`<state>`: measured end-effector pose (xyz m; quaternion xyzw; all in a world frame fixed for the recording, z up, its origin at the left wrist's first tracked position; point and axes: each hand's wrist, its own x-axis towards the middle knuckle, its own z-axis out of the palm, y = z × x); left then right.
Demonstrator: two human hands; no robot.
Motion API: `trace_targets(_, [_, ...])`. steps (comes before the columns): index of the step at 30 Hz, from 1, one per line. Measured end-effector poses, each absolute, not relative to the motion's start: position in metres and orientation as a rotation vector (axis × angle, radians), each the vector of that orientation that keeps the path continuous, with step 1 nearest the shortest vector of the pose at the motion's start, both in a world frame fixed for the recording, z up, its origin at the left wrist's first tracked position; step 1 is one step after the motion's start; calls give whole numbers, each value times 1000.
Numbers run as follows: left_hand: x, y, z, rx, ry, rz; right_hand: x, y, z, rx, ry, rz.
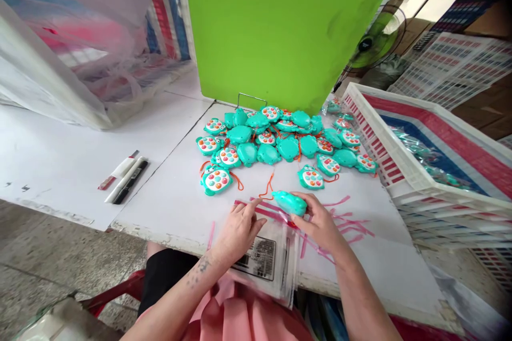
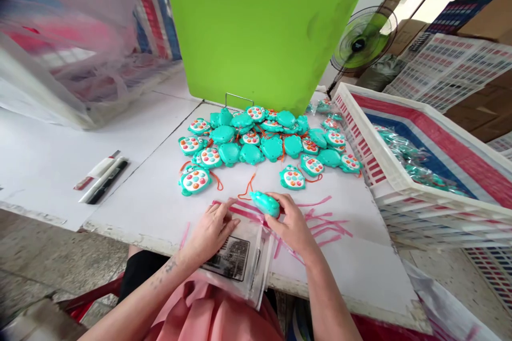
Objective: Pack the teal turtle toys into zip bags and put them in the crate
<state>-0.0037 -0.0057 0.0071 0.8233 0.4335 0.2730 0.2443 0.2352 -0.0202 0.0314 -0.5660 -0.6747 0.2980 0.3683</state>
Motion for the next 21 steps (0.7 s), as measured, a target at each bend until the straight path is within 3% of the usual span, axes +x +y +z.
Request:
trace_targets(7, [-5, -4, 2, 2304, 1140, 747, 213, -31, 58, -1191, -1904, 1028])
trace_targets(21, [-7, -3, -2, 2292, 1086, 704, 211, -35, 59, -1233, -1855, 1218])
